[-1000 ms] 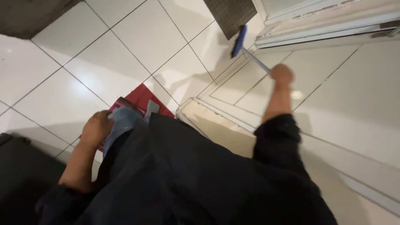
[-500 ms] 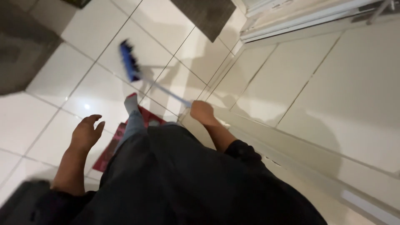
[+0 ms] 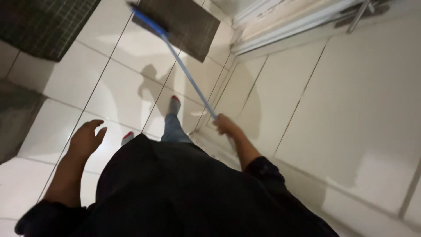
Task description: Sweep the floor and move floor mats in a house.
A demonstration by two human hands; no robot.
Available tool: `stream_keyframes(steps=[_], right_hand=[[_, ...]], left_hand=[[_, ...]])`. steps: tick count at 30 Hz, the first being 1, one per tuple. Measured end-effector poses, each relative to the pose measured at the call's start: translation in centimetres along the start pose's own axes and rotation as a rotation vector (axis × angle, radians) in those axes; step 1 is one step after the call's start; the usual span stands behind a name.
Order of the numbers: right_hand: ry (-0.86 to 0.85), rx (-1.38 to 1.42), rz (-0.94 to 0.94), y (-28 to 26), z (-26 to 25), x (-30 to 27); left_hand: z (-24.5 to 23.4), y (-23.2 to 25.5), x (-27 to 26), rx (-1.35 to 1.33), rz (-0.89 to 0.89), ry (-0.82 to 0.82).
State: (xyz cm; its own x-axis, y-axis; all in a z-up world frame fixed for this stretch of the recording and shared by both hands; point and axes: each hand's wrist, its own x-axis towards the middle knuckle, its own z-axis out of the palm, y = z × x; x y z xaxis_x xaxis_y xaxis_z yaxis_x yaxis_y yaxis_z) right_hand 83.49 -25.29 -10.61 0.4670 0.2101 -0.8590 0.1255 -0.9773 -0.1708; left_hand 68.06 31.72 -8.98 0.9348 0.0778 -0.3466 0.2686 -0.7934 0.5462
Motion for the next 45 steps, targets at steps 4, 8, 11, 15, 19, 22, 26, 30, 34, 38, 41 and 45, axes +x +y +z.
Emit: stream_keyframes(steps=[4, 8, 11, 15, 19, 22, 26, 30, 34, 38, 41, 45], right_hand=[[0.143, 0.566, 0.289, -1.3, -7.9, 3.3], [0.350, 0.405, 0.252, 4.4, -15.3, 8.8], [0.380, 0.175, 0.298, 7.4, -21.4, 12.1], [0.368, 0.120, 0.377, 12.1, -24.6, 15.7], [0.488, 0.153, 0.331, 21.0, -17.3, 19.9], [0.380, 0.336, 0.324, 25.6, -10.0, 21.4], [0.415, 0.473, 0.303, 21.1, -4.1, 17.1], [0.239, 0.818, 0.412, 10.4, -1.8, 5.7], [0.127, 0.982, 0.465, 5.6, -0.8, -4.2], [0.104, 0.814, 0.488, 7.8, 1.1, -5.1], [0.213, 0.622, 0.467, 11.7, 2.4, 2.2], [0.295, 0.135, 0.236, 15.6, -0.7, 14.0]], left_hand=[[1.2, 7.4, 4.1, -0.079, -0.190, -0.104], [3.1, 12.9, 8.4, -0.041, -0.150, -0.178], [3.4, 16.6, 11.2, -0.072, -0.195, -0.198], [4.2, 18.4, 13.6, -0.052, -0.161, -0.219], [4.1, 17.6, 15.5, 0.075, -0.061, -0.254], [4.0, 16.7, 16.7, 0.092, -0.085, -0.325], [1.8, 18.2, 19.1, 0.065, -0.060, -0.313], [1.4, 17.9, 20.8, 0.030, -0.058, -0.389], [1.3, 15.4, 20.9, 0.072, 0.116, -0.378], [0.5, 11.8, 20.5, 0.065, 0.185, -0.337], [-2.0, 11.0, 19.0, 0.101, 0.101, -0.370], [-3.0, 6.2, 17.7, 0.162, 0.130, -0.388]])
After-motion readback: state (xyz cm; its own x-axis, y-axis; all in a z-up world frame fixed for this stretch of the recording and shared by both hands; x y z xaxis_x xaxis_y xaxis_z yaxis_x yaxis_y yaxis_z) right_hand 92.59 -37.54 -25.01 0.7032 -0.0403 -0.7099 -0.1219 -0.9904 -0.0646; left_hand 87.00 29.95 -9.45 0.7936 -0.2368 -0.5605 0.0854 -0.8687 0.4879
